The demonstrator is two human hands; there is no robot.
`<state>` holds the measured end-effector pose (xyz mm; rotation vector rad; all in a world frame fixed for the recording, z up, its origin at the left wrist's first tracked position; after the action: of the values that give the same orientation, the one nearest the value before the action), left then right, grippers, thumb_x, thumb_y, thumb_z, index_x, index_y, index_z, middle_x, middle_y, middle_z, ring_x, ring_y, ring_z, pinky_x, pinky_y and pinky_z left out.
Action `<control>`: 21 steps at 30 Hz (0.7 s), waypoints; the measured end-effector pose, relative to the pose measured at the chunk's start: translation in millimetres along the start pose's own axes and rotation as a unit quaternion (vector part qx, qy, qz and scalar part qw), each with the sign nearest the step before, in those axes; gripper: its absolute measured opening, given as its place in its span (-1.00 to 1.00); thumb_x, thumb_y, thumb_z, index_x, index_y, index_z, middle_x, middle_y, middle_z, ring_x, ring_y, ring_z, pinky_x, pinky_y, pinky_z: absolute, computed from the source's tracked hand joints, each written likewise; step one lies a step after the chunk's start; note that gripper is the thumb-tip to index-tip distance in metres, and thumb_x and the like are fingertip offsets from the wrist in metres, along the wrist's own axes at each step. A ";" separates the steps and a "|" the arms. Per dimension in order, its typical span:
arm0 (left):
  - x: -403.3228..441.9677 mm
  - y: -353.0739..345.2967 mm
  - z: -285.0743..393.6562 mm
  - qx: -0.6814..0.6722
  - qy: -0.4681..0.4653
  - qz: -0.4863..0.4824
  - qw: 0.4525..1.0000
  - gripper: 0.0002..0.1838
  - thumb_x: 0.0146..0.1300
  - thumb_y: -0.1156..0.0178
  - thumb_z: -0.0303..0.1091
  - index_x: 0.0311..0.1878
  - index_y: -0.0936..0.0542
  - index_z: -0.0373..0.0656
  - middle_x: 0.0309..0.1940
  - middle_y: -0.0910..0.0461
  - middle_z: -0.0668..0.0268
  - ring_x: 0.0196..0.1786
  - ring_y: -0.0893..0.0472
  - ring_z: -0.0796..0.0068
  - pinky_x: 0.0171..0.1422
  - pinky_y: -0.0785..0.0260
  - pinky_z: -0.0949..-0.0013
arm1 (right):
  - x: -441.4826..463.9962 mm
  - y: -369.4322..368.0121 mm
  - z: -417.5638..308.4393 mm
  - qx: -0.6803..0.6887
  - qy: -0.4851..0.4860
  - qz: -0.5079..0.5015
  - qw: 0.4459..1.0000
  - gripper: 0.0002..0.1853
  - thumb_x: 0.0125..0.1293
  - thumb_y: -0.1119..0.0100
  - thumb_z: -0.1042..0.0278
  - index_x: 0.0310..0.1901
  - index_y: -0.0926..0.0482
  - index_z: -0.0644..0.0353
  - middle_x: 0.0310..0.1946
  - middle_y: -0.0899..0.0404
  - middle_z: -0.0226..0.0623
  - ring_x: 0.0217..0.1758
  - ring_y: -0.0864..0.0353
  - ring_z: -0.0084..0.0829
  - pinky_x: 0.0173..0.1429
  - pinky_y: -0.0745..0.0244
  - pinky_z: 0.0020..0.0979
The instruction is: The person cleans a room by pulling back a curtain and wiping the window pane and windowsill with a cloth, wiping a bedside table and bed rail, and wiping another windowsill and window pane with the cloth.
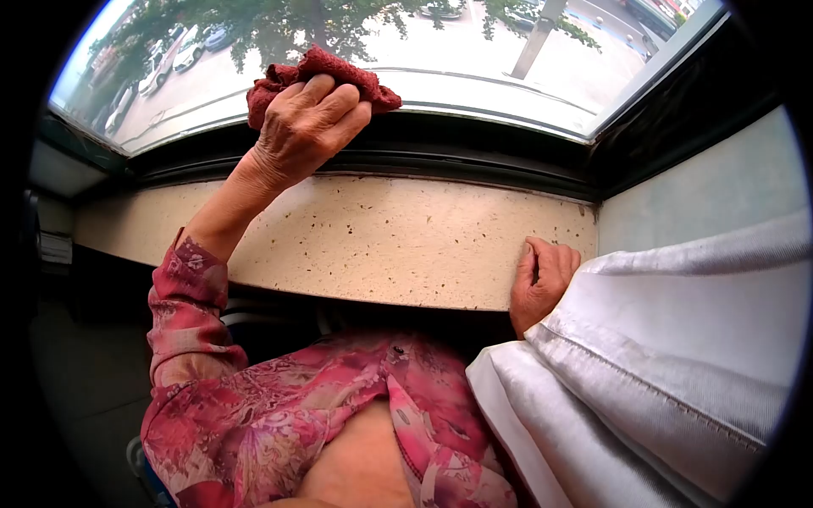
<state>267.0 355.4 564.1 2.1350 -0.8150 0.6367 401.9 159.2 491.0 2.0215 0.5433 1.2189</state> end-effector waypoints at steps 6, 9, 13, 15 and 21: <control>32.3 -17.3 28.2 0.006 -0.010 0.040 0.999 -0.85 -0.06 -0.31 -0.42 -0.39 -0.55 -0.03 -0.43 -0.38 0.48 -0.36 -0.45 0.60 -0.43 -0.37 0.58 | 1.1 2.7 -1.4 0.005 0.007 0.003 1.000 -0.90 0.17 -0.22 0.56 -0.26 -0.59 0.21 -0.43 -0.51 -0.20 -0.33 -0.48 -0.16 -0.19 -0.39 -0.24; 22.2 -14.1 20.5 0.028 -0.011 0.030 0.999 -0.85 -0.05 -0.32 -0.41 -0.38 -0.55 -0.04 -0.43 -0.38 0.48 -0.38 -0.45 0.61 -0.44 -0.37 0.59 | -3.3 0.7 5.7 0.019 -0.001 0.012 1.000 -0.91 0.17 -0.22 0.56 -0.27 -0.59 0.21 -0.43 -0.51 -0.21 -0.33 -0.48 -0.16 -0.19 -0.39 -0.25; -14.7 13.7 -28.7 0.068 0.062 -0.009 0.996 -0.74 -0.13 -0.42 -0.42 -0.32 -0.57 -0.06 -0.43 -0.43 0.44 -0.40 -0.53 0.52 -0.40 -0.43 0.48 | -5.5 0.4 10.0 0.030 -0.018 0.016 0.999 -0.91 0.17 -0.23 0.56 -0.27 -0.59 0.19 -0.43 -0.52 -0.21 -0.33 -0.48 -0.18 -0.20 -0.39 -0.26; -29.0 29.4 -46.7 0.095 0.077 -0.008 0.993 -0.76 -0.06 -0.44 -0.35 -0.36 -0.55 -0.06 -0.49 -0.37 0.45 -0.40 -0.52 0.57 -0.43 -0.49 0.52 | -1.4 2.1 7.5 0.028 -0.018 0.018 0.999 -0.90 0.17 -0.23 0.55 -0.27 -0.60 0.18 -0.43 -0.51 -0.22 -0.34 -0.48 -0.18 -0.21 -0.38 -0.26; -9.7 3.8 -16.9 0.013 0.029 0.006 0.999 -0.78 -0.08 -0.39 -0.43 -0.37 -0.53 -0.05 -0.45 -0.40 0.45 -0.38 -0.52 0.56 -0.41 -0.43 0.49 | 1.9 -3.6 -1.7 -0.003 0.024 -0.005 1.000 -0.89 0.16 -0.24 0.55 -0.27 -0.60 0.17 -0.45 -0.50 -0.23 -0.36 -0.47 -0.19 -0.22 -0.38 -0.26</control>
<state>254.7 370.1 569.5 2.1273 -0.7932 0.7156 401.4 163.5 490.0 1.9875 0.5713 1.2648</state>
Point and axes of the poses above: each hand's wrist, its own x-axis towards the middle knuckle, its own y-axis out of the back of the hand, z = x × y, the point moved 10 cm from there along x, towards the middle knuckle
